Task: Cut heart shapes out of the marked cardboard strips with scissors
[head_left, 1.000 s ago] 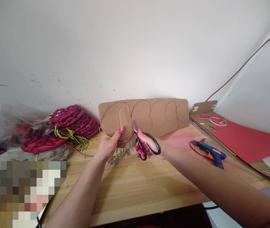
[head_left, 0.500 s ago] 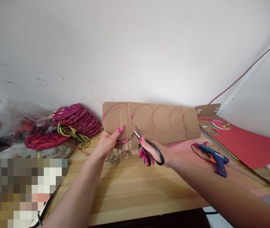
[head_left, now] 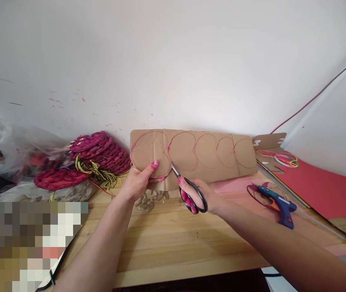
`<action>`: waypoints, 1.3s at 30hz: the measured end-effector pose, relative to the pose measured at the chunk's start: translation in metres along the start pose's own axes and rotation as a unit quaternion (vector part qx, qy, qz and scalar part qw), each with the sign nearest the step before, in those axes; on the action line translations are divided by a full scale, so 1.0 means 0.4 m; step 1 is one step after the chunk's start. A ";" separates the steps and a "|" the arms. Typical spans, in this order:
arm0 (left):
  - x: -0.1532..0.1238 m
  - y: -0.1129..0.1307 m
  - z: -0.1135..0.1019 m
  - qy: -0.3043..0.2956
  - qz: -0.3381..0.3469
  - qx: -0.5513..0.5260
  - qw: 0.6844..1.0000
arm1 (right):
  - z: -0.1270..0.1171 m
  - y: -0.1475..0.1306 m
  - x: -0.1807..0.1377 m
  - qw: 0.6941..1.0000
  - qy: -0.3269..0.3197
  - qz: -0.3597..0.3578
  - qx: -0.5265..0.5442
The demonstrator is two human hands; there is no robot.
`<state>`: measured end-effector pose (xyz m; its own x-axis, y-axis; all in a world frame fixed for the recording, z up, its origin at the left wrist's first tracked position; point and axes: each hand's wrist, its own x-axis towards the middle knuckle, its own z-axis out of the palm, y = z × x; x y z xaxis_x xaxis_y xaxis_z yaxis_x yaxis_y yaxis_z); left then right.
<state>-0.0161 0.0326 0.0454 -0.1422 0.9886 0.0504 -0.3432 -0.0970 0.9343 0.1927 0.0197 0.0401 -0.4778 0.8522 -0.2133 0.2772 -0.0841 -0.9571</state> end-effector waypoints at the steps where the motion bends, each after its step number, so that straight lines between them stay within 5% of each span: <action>1: -0.001 0.002 0.003 0.004 -0.005 -0.004 1.000 | 0.002 0.005 0.002 1.000 0.006 -0.002 -0.005; 10: -0.028 -0.038 0.064 0.045 0.000 -0.047 0.998 | 0.014 0.053 0.026 0.998 0.056 -0.024 -0.033; 14: -0.024 -0.055 0.072 0.092 0.004 -0.042 0.995 | 0.022 0.058 0.024 0.999 0.036 0.001 0.010; 23: -0.025 -0.038 0.056 0.059 0.017 -0.010 0.998 | -0.005 0.003 0.014 0.994 -0.038 0.077 0.064; 39: -0.026 -0.026 0.061 0.080 -0.016 -0.023 0.996 | 0.000 -0.024 0.018 0.998 0.012 -0.007 -0.057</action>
<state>0.0117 0.0262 0.0437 -0.2750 0.9606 -0.0394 -0.3911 -0.0744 0.9173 0.1863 0.0266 0.0479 -0.4622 0.8653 -0.1942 0.3640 -0.0146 -0.9313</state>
